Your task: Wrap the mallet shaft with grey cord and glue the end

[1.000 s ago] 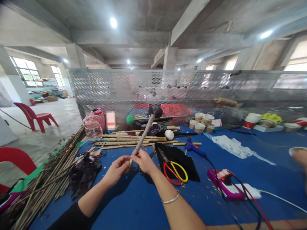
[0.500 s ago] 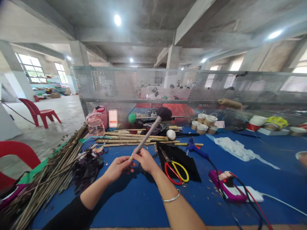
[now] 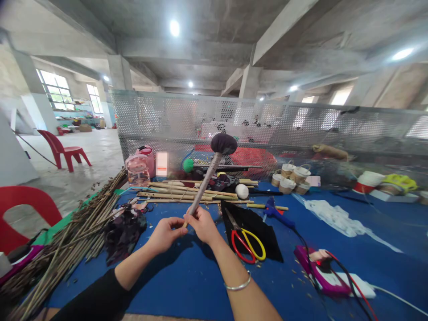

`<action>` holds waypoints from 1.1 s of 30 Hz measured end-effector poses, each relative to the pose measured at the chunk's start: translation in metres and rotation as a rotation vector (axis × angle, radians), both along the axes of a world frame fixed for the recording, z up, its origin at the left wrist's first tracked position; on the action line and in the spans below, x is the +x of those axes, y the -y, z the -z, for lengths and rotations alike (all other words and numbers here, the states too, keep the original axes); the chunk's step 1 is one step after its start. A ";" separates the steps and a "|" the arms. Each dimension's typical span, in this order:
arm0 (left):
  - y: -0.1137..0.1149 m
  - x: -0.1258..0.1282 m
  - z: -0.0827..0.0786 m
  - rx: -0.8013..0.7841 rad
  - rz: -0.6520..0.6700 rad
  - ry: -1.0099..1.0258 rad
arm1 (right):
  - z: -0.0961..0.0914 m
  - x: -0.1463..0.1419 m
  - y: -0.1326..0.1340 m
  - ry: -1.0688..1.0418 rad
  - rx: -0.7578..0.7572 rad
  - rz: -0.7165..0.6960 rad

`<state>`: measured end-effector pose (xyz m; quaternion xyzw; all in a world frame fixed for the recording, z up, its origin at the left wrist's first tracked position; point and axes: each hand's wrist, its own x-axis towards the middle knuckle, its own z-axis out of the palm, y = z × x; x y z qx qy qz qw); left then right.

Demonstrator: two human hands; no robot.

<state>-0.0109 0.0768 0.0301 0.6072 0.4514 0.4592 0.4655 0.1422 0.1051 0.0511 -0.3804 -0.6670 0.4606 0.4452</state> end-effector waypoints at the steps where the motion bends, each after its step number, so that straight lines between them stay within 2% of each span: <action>1: 0.000 0.000 -0.001 -0.024 0.053 0.040 | -0.001 0.002 0.000 -0.027 -0.019 -0.033; 4: 0.001 0.001 -0.002 -0.095 0.258 0.142 | -0.001 0.009 -0.001 -0.073 -0.086 -0.118; 6: 0.002 0.002 0.000 -0.120 0.330 0.180 | 0.001 0.009 -0.002 -0.065 -0.088 -0.128; 8: 0.001 0.004 0.003 -0.070 0.254 0.174 | 0.003 0.007 -0.003 -0.037 -0.065 -0.103; 10: 0.001 0.005 0.006 0.002 0.103 0.115 | 0.005 0.003 -0.004 -0.008 -0.052 -0.087; 12: 0.000 0.005 0.006 0.003 0.018 0.061 | 0.005 0.001 -0.003 0.004 -0.056 -0.095; 14: 0.001 0.003 0.002 -0.062 0.078 0.090 | 0.003 0.001 -0.001 -0.011 -0.070 -0.114; 17: 0.002 0.000 -0.004 -0.117 0.288 0.202 | -0.002 0.006 0.002 -0.042 -0.103 -0.172; 19: 0.003 0.000 -0.005 -0.163 0.381 0.245 | -0.002 0.009 0.003 -0.039 -0.112 -0.200; 21: 0.003 0.002 -0.001 -0.175 0.372 0.249 | 0.001 0.008 0.001 -0.016 -0.105 -0.197; 25: 0.000 0.004 0.009 0.014 0.091 0.032 | 0.009 0.003 -0.004 0.054 -0.048 -0.130; 27: -0.002 0.003 0.009 0.007 0.040 -0.045 | 0.009 0.002 -0.005 0.063 -0.029 -0.103; 30: -0.001 0.001 0.003 -0.066 0.163 0.006 | 0.007 0.006 -0.004 0.024 -0.036 -0.130; 33: 0.001 0.000 -0.002 -0.050 0.323 0.071 | 0.004 0.011 -0.002 -0.018 -0.097 -0.216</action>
